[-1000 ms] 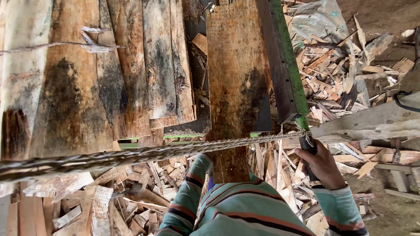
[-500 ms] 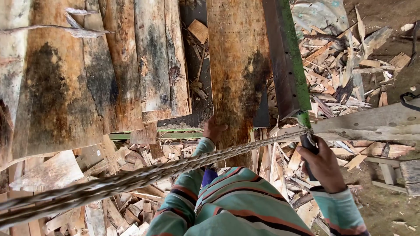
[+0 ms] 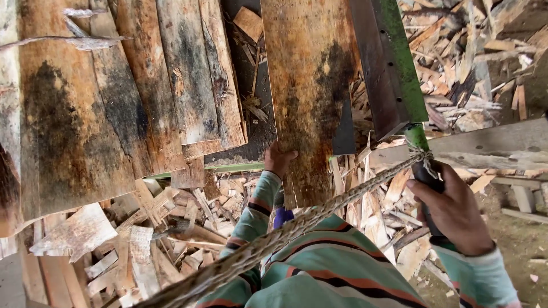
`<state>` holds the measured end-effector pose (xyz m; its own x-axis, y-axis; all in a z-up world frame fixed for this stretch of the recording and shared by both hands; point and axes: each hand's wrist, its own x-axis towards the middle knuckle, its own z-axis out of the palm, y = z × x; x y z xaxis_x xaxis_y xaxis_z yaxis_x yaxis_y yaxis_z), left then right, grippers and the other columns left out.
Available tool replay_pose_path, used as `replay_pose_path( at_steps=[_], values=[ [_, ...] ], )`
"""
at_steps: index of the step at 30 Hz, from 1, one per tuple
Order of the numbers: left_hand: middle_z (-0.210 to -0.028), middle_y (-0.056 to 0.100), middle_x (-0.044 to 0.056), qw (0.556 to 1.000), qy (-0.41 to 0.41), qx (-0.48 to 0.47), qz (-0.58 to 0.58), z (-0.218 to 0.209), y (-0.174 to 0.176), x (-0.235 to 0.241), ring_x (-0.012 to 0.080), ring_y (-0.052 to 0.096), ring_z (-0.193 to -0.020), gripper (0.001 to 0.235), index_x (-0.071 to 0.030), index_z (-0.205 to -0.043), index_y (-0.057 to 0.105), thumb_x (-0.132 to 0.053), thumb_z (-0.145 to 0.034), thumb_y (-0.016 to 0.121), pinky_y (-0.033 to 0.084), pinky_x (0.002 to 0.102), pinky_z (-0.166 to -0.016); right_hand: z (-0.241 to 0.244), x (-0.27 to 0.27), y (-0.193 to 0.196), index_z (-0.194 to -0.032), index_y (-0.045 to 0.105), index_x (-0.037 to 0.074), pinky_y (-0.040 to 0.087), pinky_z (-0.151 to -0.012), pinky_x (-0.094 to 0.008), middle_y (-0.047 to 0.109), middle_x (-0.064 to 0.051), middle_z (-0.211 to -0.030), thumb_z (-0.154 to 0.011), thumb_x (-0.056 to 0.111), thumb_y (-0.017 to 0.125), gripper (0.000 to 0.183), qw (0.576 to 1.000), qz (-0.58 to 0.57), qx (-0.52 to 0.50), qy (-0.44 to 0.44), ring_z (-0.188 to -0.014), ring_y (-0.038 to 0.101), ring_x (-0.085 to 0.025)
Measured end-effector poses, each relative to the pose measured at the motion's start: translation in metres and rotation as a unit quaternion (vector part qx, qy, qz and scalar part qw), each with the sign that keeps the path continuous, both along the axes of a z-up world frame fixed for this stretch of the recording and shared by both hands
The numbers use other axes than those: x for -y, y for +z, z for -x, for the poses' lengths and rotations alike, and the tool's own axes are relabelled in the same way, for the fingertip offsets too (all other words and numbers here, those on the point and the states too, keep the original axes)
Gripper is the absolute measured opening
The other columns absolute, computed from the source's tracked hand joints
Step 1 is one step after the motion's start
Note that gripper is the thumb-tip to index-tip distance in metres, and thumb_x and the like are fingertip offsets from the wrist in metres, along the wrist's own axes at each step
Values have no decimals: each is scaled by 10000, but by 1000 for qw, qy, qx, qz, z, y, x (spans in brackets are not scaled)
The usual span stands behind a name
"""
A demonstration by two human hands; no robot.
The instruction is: Cutting thin sheets of wood using a large manual guillotine cutter.
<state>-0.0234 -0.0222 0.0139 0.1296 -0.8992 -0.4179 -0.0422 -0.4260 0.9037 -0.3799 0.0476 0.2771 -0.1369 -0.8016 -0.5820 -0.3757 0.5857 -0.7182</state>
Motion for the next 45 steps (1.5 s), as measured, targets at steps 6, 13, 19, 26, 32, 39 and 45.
replay_pose_path(
  at_steps=[6,13,19,26,32,39,45],
  values=[
    [-1294,698,173,994,30,-104,27,-6,-46,-5,304,701,-1124,580,-13,-1356,596,-27,-810,791,597,439,-980,14,-31,-289,-1277,557,-25,520,-498,-402,668,-131,-810,-911,303,749,528,998,34,-40,28,-572,636,-237],
    [-1384,636,157,971,-139,195,10,-40,-136,8,295,636,-1199,444,-28,-1261,686,-332,-954,784,480,403,-1113,-5,-17,-166,-1005,541,48,463,-411,-434,569,-140,-612,-869,275,739,330,999,-13,36,11,-442,561,-251],
    [-1181,784,132,997,-60,-32,45,-50,-107,22,288,716,-1081,349,-47,-1142,798,-314,-943,695,546,417,-1030,13,4,-47,-894,598,31,480,-449,-394,573,-89,-601,-868,278,711,273,998,-11,57,37,-459,559,-213],
    [-1209,743,135,783,-220,405,418,-62,-155,24,322,697,-1100,315,-117,-1177,795,-61,-872,735,569,379,-973,15,7,-80,-929,558,0,460,-430,-386,491,-44,-613,-905,283,704,319,995,39,74,59,-458,501,-183],
    [-1248,744,52,988,-52,-117,86,-77,-106,26,209,704,-1110,484,-51,-1339,647,-126,-884,793,585,366,-980,5,3,-110,-980,603,-15,437,-426,-401,574,-114,-610,-900,280,719,327,997,-33,71,10,-446,524,-225],
    [-1160,741,99,971,-43,-230,36,-102,-84,3,273,685,-1062,401,-5,-1254,673,-121,-895,811,568,465,-973,16,7,-83,-1030,602,-30,499,-428,-385,578,-100,-635,-885,301,739,387,998,-33,55,24,-457,562,-219],
    [-1178,717,79,926,-13,-377,-24,-114,-60,-61,275,666,-1077,452,-41,-1272,636,-197,-866,759,555,482,-976,12,7,-62,-991,586,-48,483,-427,-404,549,-88,-638,-894,295,737,387,999,-13,32,22,-473,556,-216]
  ],
)
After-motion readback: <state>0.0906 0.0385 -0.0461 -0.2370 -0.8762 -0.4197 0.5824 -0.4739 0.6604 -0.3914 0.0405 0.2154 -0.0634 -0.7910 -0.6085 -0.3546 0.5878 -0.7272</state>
